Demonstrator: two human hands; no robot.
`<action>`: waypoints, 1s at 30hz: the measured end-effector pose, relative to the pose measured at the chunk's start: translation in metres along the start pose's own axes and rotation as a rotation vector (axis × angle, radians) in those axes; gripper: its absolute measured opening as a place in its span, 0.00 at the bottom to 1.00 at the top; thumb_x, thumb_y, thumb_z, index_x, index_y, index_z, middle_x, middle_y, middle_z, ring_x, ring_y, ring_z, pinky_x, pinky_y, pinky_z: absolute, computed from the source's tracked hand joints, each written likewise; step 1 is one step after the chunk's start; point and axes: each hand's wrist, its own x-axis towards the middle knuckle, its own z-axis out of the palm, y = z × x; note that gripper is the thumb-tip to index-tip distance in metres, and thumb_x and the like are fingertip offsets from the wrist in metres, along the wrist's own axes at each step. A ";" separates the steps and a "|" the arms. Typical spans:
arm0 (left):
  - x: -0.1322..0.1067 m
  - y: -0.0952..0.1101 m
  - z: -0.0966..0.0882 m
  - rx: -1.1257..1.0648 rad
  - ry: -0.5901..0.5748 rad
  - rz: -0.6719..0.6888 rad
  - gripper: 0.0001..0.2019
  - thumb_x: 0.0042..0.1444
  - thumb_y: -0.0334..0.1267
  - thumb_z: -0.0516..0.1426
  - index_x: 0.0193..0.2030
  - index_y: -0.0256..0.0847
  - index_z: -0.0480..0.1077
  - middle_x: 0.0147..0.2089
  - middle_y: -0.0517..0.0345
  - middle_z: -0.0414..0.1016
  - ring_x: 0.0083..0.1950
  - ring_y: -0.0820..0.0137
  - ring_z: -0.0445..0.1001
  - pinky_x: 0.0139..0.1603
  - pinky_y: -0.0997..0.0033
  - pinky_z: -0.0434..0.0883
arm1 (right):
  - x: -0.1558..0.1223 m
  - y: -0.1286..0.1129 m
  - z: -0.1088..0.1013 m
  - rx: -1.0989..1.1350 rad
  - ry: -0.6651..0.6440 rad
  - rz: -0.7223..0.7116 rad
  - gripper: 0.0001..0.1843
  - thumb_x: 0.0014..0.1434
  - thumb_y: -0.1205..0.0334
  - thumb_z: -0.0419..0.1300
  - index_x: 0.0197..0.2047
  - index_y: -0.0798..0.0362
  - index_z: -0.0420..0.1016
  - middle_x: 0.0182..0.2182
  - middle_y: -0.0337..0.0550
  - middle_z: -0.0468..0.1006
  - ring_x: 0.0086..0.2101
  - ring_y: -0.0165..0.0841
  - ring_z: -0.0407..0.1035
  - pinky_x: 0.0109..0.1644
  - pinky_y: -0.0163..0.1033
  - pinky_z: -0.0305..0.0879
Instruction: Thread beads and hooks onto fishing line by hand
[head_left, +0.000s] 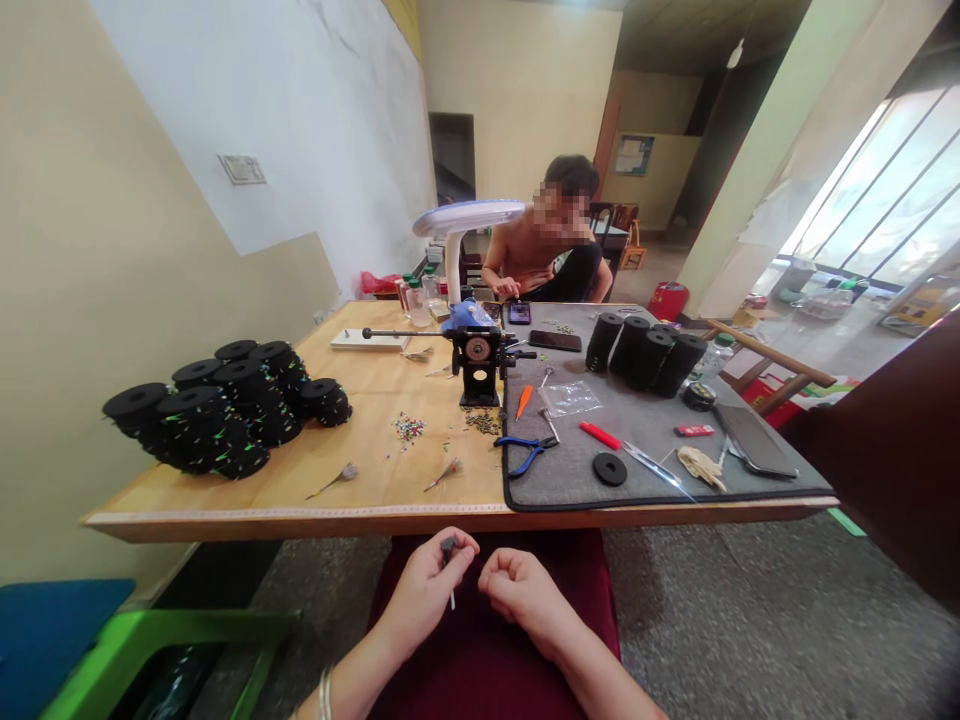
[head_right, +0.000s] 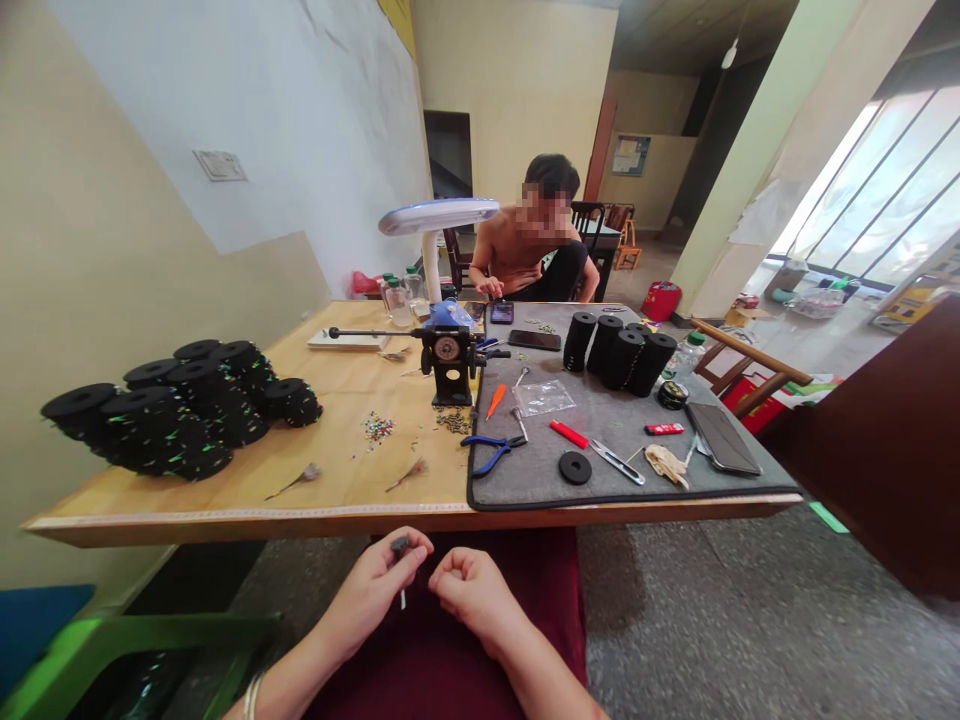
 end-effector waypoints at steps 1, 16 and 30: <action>0.001 0.000 0.000 0.010 0.009 0.007 0.10 0.52 0.44 0.57 0.32 0.38 0.70 0.26 0.62 0.67 0.24 0.75 0.61 0.25 0.76 0.60 | 0.000 0.000 0.000 -0.015 0.009 0.002 0.07 0.45 0.62 0.60 0.23 0.54 0.66 0.12 0.25 0.57 0.14 0.19 0.46 0.20 0.31 0.39; 0.005 0.000 0.003 0.039 0.070 0.078 0.09 0.52 0.43 0.56 0.32 0.39 0.71 0.25 0.64 0.66 0.23 0.75 0.61 0.24 0.76 0.60 | 0.001 0.001 0.002 0.054 0.014 -0.061 0.02 0.42 0.65 0.53 0.22 0.52 0.61 0.10 0.23 0.54 0.12 0.19 0.44 0.17 0.29 0.38; 0.004 0.007 -0.026 -0.120 0.028 -0.040 0.12 0.50 0.45 0.59 0.35 0.38 0.72 0.26 0.64 0.66 0.23 0.76 0.59 0.25 0.76 0.57 | -0.005 -0.002 -0.004 0.273 0.017 -0.012 0.12 0.47 0.57 0.63 0.26 0.54 0.63 0.13 0.31 0.68 0.12 0.19 0.52 0.16 0.28 0.37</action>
